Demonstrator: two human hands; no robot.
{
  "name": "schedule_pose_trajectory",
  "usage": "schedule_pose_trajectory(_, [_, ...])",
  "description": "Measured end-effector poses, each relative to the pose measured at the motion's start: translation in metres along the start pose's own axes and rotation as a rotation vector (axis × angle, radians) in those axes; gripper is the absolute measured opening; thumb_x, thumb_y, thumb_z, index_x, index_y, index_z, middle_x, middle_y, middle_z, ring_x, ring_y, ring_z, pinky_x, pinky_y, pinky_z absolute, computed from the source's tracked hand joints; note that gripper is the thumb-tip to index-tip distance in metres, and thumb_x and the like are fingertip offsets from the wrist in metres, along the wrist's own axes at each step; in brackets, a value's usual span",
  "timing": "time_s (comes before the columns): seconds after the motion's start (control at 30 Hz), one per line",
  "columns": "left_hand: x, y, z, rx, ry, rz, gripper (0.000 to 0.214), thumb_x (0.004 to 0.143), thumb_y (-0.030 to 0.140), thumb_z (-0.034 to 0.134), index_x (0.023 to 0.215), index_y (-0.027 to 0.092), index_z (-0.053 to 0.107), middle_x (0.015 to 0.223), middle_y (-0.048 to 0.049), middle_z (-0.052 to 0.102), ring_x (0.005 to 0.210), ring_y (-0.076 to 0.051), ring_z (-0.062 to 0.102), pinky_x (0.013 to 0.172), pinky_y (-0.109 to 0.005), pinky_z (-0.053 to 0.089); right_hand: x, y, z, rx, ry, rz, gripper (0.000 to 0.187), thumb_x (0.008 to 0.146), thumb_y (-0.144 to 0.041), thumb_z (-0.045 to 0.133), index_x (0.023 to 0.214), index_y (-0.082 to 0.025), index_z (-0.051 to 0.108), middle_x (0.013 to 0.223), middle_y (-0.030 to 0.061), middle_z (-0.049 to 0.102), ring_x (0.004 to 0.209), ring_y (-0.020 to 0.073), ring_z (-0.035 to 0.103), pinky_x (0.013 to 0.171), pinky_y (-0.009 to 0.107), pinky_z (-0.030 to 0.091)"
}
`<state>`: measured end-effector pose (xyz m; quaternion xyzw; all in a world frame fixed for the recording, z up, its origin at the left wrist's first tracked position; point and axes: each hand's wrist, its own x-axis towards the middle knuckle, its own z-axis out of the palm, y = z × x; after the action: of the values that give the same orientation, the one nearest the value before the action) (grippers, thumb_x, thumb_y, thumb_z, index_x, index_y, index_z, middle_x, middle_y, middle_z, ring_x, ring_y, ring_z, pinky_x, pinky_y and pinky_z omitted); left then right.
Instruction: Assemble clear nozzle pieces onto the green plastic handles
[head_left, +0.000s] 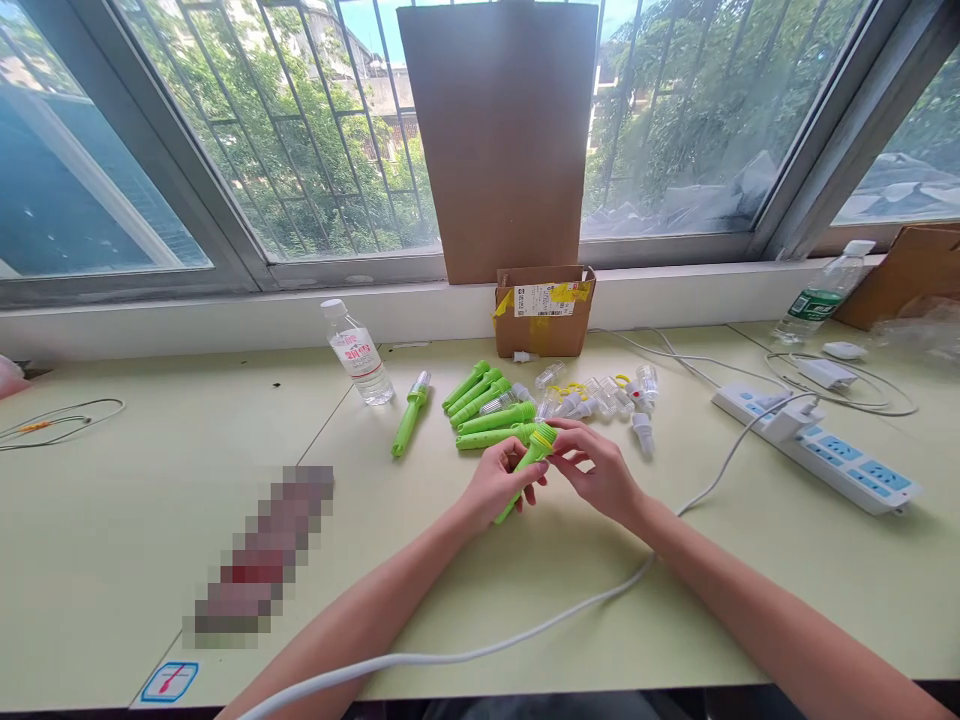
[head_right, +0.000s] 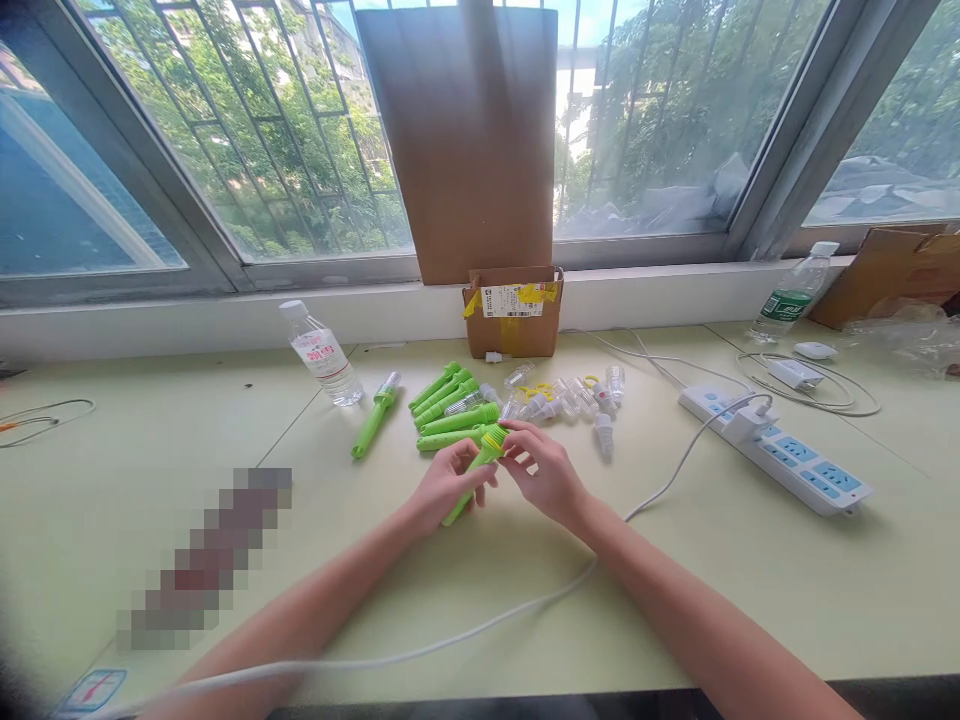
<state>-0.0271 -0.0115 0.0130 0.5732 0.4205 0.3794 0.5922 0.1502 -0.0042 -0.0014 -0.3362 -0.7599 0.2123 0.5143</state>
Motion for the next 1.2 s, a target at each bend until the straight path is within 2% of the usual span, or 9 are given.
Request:
schedule_pose_trajectory(0.2, [0.0015,-0.0013,-0.0004,-0.009,-0.037,-0.004,0.041,0.077,0.054,0.06,0.082,0.014,0.055,0.07,-0.0026,0.064,0.046,-0.011,0.057,0.04,-0.021,0.041,0.0001,0.0004,0.0007,0.007,-0.003,0.031,0.004,0.085,-0.022,0.057,0.09,-0.021,0.056,0.117,0.0113,0.06,0.072,0.0137,0.067,0.054,0.028,0.059])
schedule_pose_trajectory(0.5, [0.0039,-0.0049,-0.002,-0.096,-0.06,-0.024,0.044,0.078,0.058,0.057,0.082,0.014,0.058,0.064,-0.0006,0.056,0.051,-0.01,0.053,0.042,-0.021,0.042,0.0005,0.0042,0.001,0.01,-0.011,0.048,0.005,0.087,-0.025,0.055,0.09,-0.021,0.057,0.118,0.0112,0.06,0.071,0.0131,0.066,0.054,0.027,0.059])
schedule_pose_trajectory(0.67, [0.0034,-0.0047,-0.001,-0.05,-0.042,-0.045,0.044,0.08,0.06,0.052,0.084,0.016,0.053,0.055,0.0034,0.053,0.035,-0.007,0.042,0.032,-0.018,0.03,0.0008,0.0034,0.0008,0.004,-0.022,0.059,0.007,0.087,-0.028,0.056,0.09,-0.021,0.058,0.117,0.0113,0.061,0.069,0.0135,0.066,0.053,0.028,0.059])
schedule_pose_trajectory(0.77, [0.0029,-0.0054,-0.0003,-0.013,0.006,-0.035,0.043,0.074,0.055,0.063,0.091,0.019,0.045,0.056,0.0055,0.057,0.03,-0.007,0.042,0.028,-0.017,0.026,0.0008,0.0021,0.0012,0.005,-0.023,0.047,0.006,0.087,-0.027,0.056,0.088,-0.021,0.058,0.116,0.0113,0.061,0.073,0.0149,0.066,0.053,0.028,0.059])
schedule_pose_trajectory(0.87, [0.0029,-0.0061,0.0001,0.006,0.032,-0.018,0.044,0.068,0.049,0.072,0.084,0.02,0.041,0.059,0.0039,0.061,0.032,-0.008,0.047,0.028,-0.017,0.028,0.0003,0.0017,0.0013,0.011,-0.026,0.047,0.005,0.086,-0.025,0.056,0.087,-0.021,0.057,0.116,0.0119,0.061,0.082,0.0176,0.067,0.054,0.028,0.059])
schedule_pose_trajectory(0.97, [0.0027,-0.0051,0.0004,-0.013,0.06,-0.03,0.044,0.067,0.05,0.071,0.078,0.02,0.041,0.067,-0.0014,0.066,0.041,-0.013,0.058,0.03,-0.018,0.033,0.0,0.002,0.001,0.0,-0.021,0.052,0.004,0.086,-0.024,0.057,0.086,-0.02,0.057,0.115,0.0123,0.062,0.088,0.0201,0.067,0.054,0.029,0.059])
schedule_pose_trajectory(1.2, [0.0013,-0.001,0.0021,-0.019,0.057,-0.048,0.044,0.07,0.055,0.068,0.081,0.015,0.053,0.078,-0.0079,0.07,0.056,-0.017,0.066,0.041,-0.021,0.043,0.0009,0.0002,-0.0003,0.002,-0.025,0.052,0.008,0.084,-0.028,0.06,0.087,-0.02,0.057,0.114,0.013,0.062,0.095,0.0239,0.067,0.055,0.03,0.06])
